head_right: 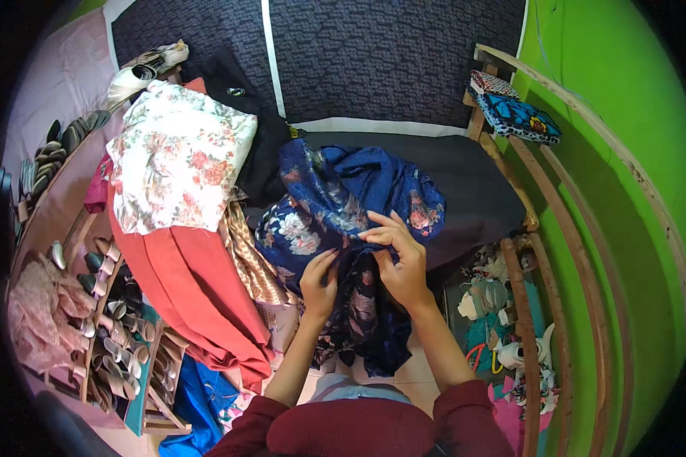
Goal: The recorder spreads out, inspects, and reorganizes a large piece of blue floral-patterned fabric in a storage area.
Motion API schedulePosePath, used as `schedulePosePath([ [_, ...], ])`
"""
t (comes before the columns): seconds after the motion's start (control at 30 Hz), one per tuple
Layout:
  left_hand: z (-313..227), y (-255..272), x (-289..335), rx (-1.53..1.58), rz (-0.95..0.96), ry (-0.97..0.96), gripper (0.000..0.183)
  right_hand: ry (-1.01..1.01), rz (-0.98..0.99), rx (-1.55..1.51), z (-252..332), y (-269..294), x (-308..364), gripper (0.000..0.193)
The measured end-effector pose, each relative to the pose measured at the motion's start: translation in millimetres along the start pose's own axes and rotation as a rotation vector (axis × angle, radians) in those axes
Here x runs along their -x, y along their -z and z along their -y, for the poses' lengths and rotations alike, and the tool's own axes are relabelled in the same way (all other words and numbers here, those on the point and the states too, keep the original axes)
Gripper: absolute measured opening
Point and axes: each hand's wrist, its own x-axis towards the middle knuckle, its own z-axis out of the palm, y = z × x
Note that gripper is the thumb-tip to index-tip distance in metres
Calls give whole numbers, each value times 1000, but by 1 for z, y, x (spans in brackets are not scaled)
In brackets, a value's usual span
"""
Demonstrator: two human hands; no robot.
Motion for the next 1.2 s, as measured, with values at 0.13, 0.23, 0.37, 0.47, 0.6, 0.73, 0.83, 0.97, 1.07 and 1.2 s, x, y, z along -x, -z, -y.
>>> schedulePosePath([
  [0.13,7,-3,8,-130,-118,5,27,73,-9,-264,9,16,5,10],
  [0.23,21,7,10,-237,-167,-32,25,2,-50,-476,25,29,4,4],
  [0.37,-13,20,2,67,-99,238,14,18,-32,-407,24,53,1,8],
  [0.47,-45,30,-7,89,-21,144,14,-235,237,-234,33,59,5,16],
  [0.6,-72,38,-14,110,181,88,21,-356,556,-196,46,13,9,34],
  [0.73,-71,47,-16,44,202,60,26,-383,557,-130,48,-7,22,37],
  [0.83,-71,58,-14,78,203,-83,27,-402,574,-107,34,-12,33,22],
  [0.97,-70,71,-17,60,238,-107,29,-318,571,59,47,-13,26,12],
  [1.07,-60,80,-12,-27,277,-146,33,-304,580,101,63,-3,15,18],
  [1.2,-25,70,0,-268,199,-84,45,-229,432,63,72,8,8,29],
])
